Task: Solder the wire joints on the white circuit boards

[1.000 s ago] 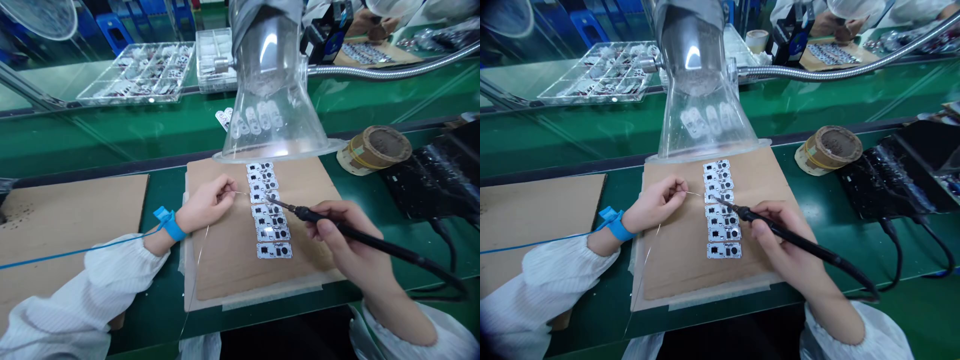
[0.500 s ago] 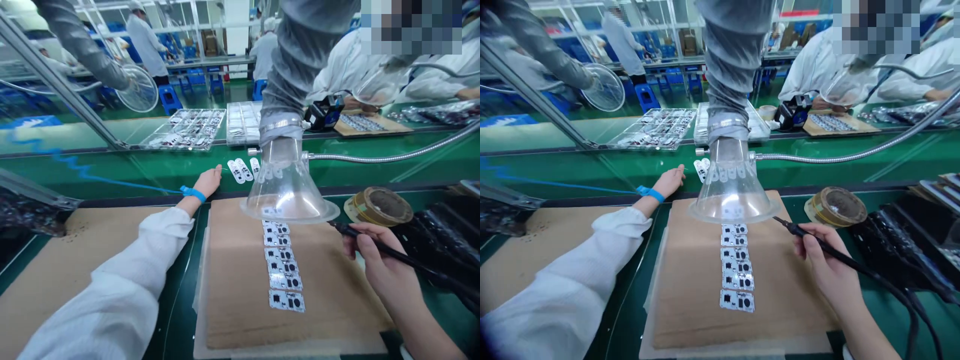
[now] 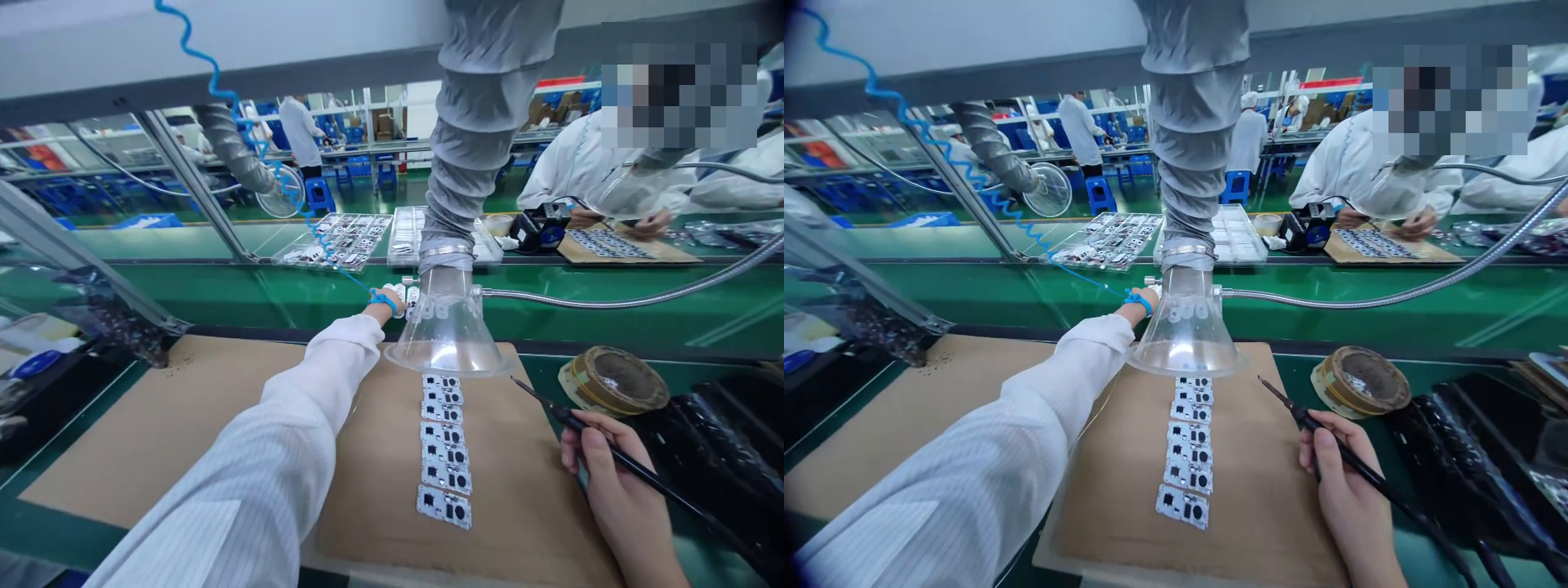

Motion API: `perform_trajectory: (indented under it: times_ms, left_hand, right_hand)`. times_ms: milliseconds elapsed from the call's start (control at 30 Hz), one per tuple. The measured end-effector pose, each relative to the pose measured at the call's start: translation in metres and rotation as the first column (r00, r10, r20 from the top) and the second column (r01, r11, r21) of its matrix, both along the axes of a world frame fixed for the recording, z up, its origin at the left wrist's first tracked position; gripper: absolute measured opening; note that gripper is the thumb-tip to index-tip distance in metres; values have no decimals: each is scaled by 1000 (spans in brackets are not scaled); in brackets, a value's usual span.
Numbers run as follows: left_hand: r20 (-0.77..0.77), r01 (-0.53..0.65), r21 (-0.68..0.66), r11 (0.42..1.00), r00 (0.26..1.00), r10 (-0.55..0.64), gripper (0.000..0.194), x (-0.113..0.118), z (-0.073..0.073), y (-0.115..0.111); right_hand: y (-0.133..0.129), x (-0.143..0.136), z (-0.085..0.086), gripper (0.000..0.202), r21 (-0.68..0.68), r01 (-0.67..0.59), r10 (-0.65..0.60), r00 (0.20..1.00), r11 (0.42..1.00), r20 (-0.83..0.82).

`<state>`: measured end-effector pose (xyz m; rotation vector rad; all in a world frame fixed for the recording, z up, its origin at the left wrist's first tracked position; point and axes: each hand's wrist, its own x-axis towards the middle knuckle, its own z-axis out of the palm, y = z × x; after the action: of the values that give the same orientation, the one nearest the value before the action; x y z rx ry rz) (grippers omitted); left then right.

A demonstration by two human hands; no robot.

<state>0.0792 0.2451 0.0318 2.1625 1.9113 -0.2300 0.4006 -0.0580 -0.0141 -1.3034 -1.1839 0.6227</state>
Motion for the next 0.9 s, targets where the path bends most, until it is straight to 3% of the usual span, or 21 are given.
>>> perform_trajectory:
  times_ms: [133,233,367,600,767,900]
  left_hand:
    - [-86,-199,-3,980,976,198,53,-27,1,-10]
    - [-98,-262,-13,965,961,260,58,-51,0,-20]
    - [-98,-265,-45,963,961,259,51,-69,1,-26]
    - [-105,-262,-51,964,961,256,43,-82,7,-39]
    - [-92,-276,-70,959,959,269,41,-101,25,-53]
    - [-34,-262,-80,962,965,260,46,-114,40,-88]
  right_hand:
    - [-5,0,-1,36,-15,7,-7,1000,1000,3]
    - [-9,-1,-2,38,-46,-5,5,1000,999,13]
    - [-10,-1,-6,40,-71,-38,39,999,997,13]
    - [-10,1,-9,42,-77,-50,52,998,996,26]
    - [-8,-1,-7,43,-73,-53,56,998,996,36]
    - [-8,-2,-6,41,-62,-58,59,998,996,13]
